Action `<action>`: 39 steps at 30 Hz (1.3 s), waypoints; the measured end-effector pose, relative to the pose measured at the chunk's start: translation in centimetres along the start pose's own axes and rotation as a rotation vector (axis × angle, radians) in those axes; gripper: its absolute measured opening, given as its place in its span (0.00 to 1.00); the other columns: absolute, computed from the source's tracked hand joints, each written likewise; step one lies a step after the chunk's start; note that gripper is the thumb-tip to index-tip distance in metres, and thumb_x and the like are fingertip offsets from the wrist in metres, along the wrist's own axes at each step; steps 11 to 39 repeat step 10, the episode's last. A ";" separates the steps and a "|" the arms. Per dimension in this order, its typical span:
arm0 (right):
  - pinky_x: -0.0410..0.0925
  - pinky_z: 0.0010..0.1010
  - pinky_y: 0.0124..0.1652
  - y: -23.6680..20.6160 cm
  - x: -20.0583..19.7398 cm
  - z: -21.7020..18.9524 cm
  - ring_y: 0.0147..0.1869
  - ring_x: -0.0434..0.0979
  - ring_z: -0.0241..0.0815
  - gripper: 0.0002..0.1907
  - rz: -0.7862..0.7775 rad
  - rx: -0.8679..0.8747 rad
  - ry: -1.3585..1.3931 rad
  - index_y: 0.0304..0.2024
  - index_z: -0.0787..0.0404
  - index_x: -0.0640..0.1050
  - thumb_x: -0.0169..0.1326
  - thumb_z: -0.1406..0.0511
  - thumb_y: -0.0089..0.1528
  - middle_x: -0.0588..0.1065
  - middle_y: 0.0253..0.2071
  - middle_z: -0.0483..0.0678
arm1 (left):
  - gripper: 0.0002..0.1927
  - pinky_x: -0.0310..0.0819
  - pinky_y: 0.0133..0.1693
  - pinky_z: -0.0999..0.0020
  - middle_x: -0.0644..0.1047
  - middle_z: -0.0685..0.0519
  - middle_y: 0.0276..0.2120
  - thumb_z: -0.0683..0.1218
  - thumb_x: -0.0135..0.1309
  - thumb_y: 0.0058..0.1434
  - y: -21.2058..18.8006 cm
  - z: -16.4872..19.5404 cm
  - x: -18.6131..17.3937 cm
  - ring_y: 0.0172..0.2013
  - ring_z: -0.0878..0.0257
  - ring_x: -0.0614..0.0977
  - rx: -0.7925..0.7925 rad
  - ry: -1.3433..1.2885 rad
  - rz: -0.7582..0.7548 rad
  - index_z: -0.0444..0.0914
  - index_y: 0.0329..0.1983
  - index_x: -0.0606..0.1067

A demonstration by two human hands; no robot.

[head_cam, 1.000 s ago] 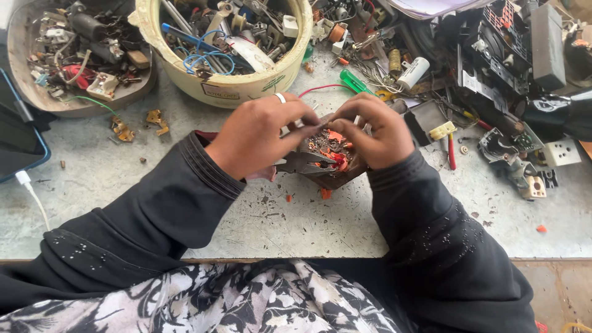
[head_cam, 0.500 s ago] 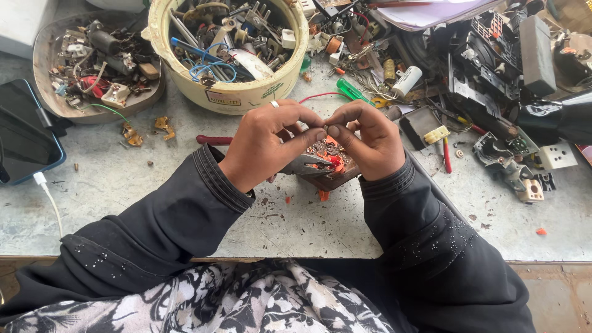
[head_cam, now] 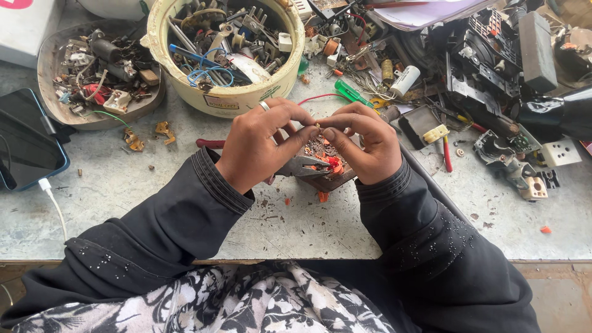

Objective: The person uses pliers and a screwdriver to manipulate a small orange electrical component on a cluttered workbench. They then use a hammer to strike the component while holding it with a screwdriver, and finally use pliers to cut a wire attached to the component.

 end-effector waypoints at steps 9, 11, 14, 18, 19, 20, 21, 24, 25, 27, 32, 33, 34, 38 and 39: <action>0.65 0.24 0.45 0.1 0.2 1.5 0.48 0.73 0.32 0.08 -0.029 0.019 0.057 0.45 0.61 0.82 0.59 0.64 0.67 0.76 0.45 0.44 | 0.08 0.81 0.36 0.71 0.81 0.52 0.41 0.43 0.66 0.64 -0.3 0.9 0.4 0.35 0.65 0.86 0.115 0.083 -0.021 0.38 0.42 0.79; 0.64 0.24 0.45 0.0 0.3 1.8 0.47 0.73 0.32 0.08 -0.031 0.031 0.073 0.45 0.61 0.82 0.59 0.64 0.66 0.76 0.45 0.44 | 0.08 0.81 0.36 0.71 0.81 0.52 0.41 0.43 0.66 0.64 -0.3 0.9 0.4 0.35 0.65 0.86 0.121 0.094 -0.022 0.38 0.42 0.79; 0.64 0.24 0.45 0.0 0.3 1.8 0.47 0.73 0.32 0.08 -0.031 0.031 0.073 0.45 0.61 0.82 0.59 0.64 0.66 0.76 0.45 0.44 | 0.08 0.81 0.36 0.71 0.81 0.52 0.41 0.43 0.66 0.64 -0.3 0.9 0.4 0.35 0.65 0.86 0.121 0.094 -0.022 0.38 0.42 0.79; 0.64 0.24 0.45 0.0 0.3 1.8 0.47 0.73 0.32 0.08 -0.031 0.031 0.073 0.45 0.61 0.82 0.59 0.64 0.66 0.76 0.45 0.44 | 0.08 0.81 0.36 0.71 0.81 0.52 0.41 0.43 0.66 0.64 -0.3 0.9 0.4 0.35 0.65 0.86 0.121 0.094 -0.022 0.38 0.42 0.79; 0.64 0.24 0.45 0.0 0.3 1.8 0.47 0.73 0.32 0.08 -0.031 0.031 0.073 0.45 0.61 0.82 0.59 0.64 0.66 0.76 0.45 0.44 | 0.08 0.81 0.36 0.71 0.81 0.52 0.41 0.43 0.66 0.64 -0.3 0.9 0.4 0.35 0.65 0.86 0.121 0.094 -0.022 0.38 0.42 0.79; 0.64 0.24 0.45 0.0 0.3 1.8 0.47 0.73 0.32 0.08 -0.031 0.031 0.073 0.45 0.61 0.82 0.59 0.64 0.66 0.76 0.45 0.44 | 0.08 0.81 0.36 0.71 0.81 0.52 0.41 0.43 0.66 0.64 -0.3 0.9 0.4 0.35 0.65 0.86 0.121 0.094 -0.022 0.38 0.42 0.79; 0.64 0.24 0.45 0.0 0.3 1.8 0.47 0.73 0.32 0.08 -0.031 0.031 0.073 0.45 0.61 0.82 0.59 0.64 0.66 0.76 0.45 0.44 | 0.08 0.81 0.36 0.71 0.81 0.52 0.41 0.43 0.66 0.64 -0.3 0.9 0.4 0.35 0.65 0.86 0.121 0.094 -0.022 0.38 0.42 0.79; 0.64 0.24 0.45 0.0 0.3 1.8 0.47 0.73 0.32 0.08 -0.031 0.031 0.073 0.45 0.61 0.82 0.59 0.64 0.66 0.76 0.45 0.44 | 0.08 0.81 0.36 0.71 0.81 0.52 0.41 0.43 0.66 0.64 -0.3 0.9 0.4 0.35 0.65 0.86 0.121 0.094 -0.022 0.38 0.42 0.79; 0.64 0.24 0.45 0.0 0.3 1.8 0.47 0.73 0.32 0.08 -0.031 0.031 0.073 0.45 0.61 0.82 0.59 0.64 0.66 0.76 0.45 0.44 | 0.08 0.81 0.36 0.71 0.81 0.52 0.41 0.43 0.66 0.64 -0.3 0.9 0.4 0.35 0.65 0.86 0.121 0.094 -0.022 0.38 0.42 0.79; 0.64 0.24 0.45 0.0 0.3 1.8 0.47 0.73 0.32 0.08 -0.031 0.031 0.073 0.45 0.61 0.82 0.59 0.64 0.66 0.76 0.45 0.44 | 0.08 0.81 0.36 0.71 0.81 0.52 0.41 0.43 0.66 0.64 -0.3 0.9 0.4 0.35 0.65 0.86 0.121 0.094 -0.022 0.38 0.42 0.79; 0.64 0.24 0.45 0.0 0.3 1.8 0.47 0.73 0.32 0.08 -0.031 0.031 0.073 0.45 0.61 0.82 0.59 0.64 0.66 0.76 0.45 0.44 | 0.08 0.81 0.36 0.71 0.81 0.52 0.41 0.43 0.66 0.64 -0.3 0.9 0.4 0.35 0.65 0.86 0.121 0.094 -0.022 0.38 0.42 0.79; 0.64 0.24 0.45 0.0 0.3 1.8 0.47 0.73 0.32 0.08 -0.031 0.031 0.073 0.45 0.61 0.82 0.59 0.64 0.66 0.76 0.45 0.44 | 0.08 0.81 0.36 0.71 0.81 0.52 0.41 0.43 0.66 0.64 -0.3 0.9 0.4 0.35 0.65 0.86 0.121 0.094 -0.022 0.38 0.42 0.79; 0.64 0.24 0.45 0.0 0.3 1.8 0.47 0.73 0.32 0.08 -0.031 0.031 0.073 0.45 0.61 0.82 0.59 0.64 0.66 0.76 0.45 0.44 | 0.08 0.81 0.36 0.71 0.81 0.52 0.41 0.43 0.66 0.64 -0.3 0.9 0.4 0.35 0.65 0.86 0.121 0.094 -0.022 0.38 0.42 0.79; 0.64 0.24 0.45 0.0 0.3 1.8 0.47 0.73 0.32 0.08 -0.031 0.031 0.073 0.45 0.61 0.82 0.59 0.64 0.66 0.76 0.45 0.44 | 0.08 0.81 0.36 0.71 0.81 0.52 0.41 0.43 0.66 0.64 -0.3 0.9 0.4 0.35 0.65 0.86 0.121 0.094 -0.022 0.38 0.42 0.79; 0.64 0.24 0.45 0.0 0.3 1.8 0.47 0.73 0.32 0.08 -0.031 0.031 0.073 0.45 0.61 0.82 0.59 0.64 0.66 0.76 0.45 0.44 | 0.08 0.81 0.36 0.71 0.81 0.52 0.41 0.43 0.66 0.64 -0.3 0.9 0.4 0.35 0.65 0.86 0.121 0.094 -0.022 0.38 0.42 0.79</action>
Point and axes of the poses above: each hand's wrist, its own y-axis towards the middle knuckle, its own x-axis out of the palm, z = x × y, the point moved 9 cm from there along y, towards the middle knuckle
